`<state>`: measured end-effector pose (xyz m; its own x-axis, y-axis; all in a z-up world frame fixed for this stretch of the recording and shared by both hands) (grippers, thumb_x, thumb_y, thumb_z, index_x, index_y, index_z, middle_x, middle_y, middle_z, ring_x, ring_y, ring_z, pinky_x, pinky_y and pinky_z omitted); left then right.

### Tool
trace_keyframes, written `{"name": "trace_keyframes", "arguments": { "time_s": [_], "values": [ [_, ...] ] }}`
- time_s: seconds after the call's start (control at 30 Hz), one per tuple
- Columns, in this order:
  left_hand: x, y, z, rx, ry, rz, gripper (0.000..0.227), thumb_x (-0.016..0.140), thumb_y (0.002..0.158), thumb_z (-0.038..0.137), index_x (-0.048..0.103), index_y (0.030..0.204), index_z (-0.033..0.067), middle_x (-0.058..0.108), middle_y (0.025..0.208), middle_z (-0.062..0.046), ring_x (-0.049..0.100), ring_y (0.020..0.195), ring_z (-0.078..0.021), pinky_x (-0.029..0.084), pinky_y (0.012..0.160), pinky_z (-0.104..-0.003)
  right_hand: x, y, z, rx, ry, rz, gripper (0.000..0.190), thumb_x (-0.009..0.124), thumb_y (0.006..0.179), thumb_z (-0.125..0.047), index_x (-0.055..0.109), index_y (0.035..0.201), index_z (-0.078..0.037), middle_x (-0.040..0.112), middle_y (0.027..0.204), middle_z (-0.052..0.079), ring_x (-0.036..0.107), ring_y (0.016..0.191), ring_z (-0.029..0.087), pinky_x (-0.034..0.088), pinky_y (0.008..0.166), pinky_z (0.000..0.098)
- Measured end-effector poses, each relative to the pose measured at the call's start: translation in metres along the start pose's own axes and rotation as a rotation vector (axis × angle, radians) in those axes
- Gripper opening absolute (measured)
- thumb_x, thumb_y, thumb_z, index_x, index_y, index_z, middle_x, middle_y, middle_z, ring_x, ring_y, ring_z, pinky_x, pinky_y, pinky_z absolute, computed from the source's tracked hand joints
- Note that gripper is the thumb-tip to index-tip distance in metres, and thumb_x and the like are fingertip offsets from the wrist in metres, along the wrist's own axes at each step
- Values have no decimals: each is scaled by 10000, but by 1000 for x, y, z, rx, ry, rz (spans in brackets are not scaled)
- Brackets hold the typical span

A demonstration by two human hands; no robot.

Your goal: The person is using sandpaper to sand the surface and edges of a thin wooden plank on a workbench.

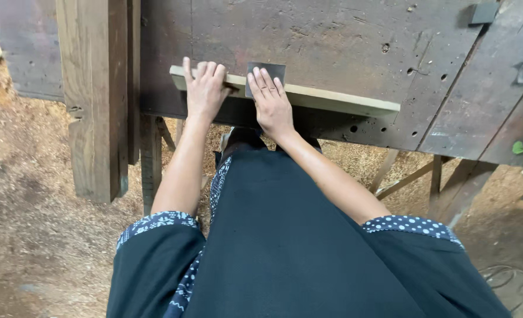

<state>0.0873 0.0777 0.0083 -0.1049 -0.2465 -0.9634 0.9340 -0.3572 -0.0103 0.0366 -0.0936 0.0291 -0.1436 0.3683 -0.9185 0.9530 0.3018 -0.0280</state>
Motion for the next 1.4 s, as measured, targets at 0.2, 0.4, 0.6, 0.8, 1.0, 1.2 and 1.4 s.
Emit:
{"name": "trace_keyframes", "arguments": {
  "time_s": [0.2,0.4,0.6,0.8,1.0,1.2,1.4],
  "values": [
    [15,-21,1,-12,-30,-44,563,861,739,226,601,1224,112,584,1205,-52,522,1183,-267,257,1136,-497,-32,-57,51,118,-74,-34,582,474,984,-75,447,1565,-85,421,1638,98,340,1544,226,233,1261,456],
    [14,-22,-1,13,-62,-35,530,863,779,253,596,1219,126,583,1202,-44,526,1181,-261,267,1121,-482,-6,-58,50,109,-32,-72,564,442,1044,-90,400,1606,-111,351,1678,61,271,1579,188,171,1300,416],
    [-17,-5,30,62,-16,-5,622,859,644,466,606,1087,109,618,1054,-63,547,1118,-281,276,1056,-605,-28,-86,87,256,-97,30,614,447,1005,-72,394,1615,-116,331,1693,58,243,1584,185,153,1304,444],
    [20,9,86,182,-45,-58,450,788,792,189,590,1192,133,617,1131,-25,568,1122,-229,378,1043,-503,-19,-68,65,210,13,84,575,498,1022,-81,430,1593,-96,384,1671,83,290,1581,222,202,1299,465],
    [22,5,86,190,10,-14,435,749,785,180,582,1185,148,593,1096,-37,569,1066,-242,388,974,-498,-40,-97,79,278,-47,144,574,504,995,-80,457,1567,-76,397,1656,112,318,1562,256,219,1271,487],
    [22,10,95,237,23,-34,400,752,808,195,591,1174,179,577,1057,-26,556,1065,-244,383,985,-512,-30,-85,70,213,-7,55,593,486,1003,-67,448,1593,-116,398,1670,71,323,1559,211,212,1281,462],
    [25,6,100,211,-11,-94,499,808,747,276,612,1187,145,601,1102,-58,555,1092,-276,380,972,-514,-43,-100,92,384,-103,238,540,482,1068,-89,439,1606,-101,391,1676,88,305,1576,232,204,1293,482]
  ]
}}
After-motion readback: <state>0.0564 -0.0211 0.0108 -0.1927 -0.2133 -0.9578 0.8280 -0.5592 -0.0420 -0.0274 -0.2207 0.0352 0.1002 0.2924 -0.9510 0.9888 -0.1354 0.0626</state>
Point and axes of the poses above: each hand's wrist, its own y-axis towards the middle knuckle, its own x-axis out of the palm, z = x × y, the point moved 6 cm from there along y, towards the middle knuckle
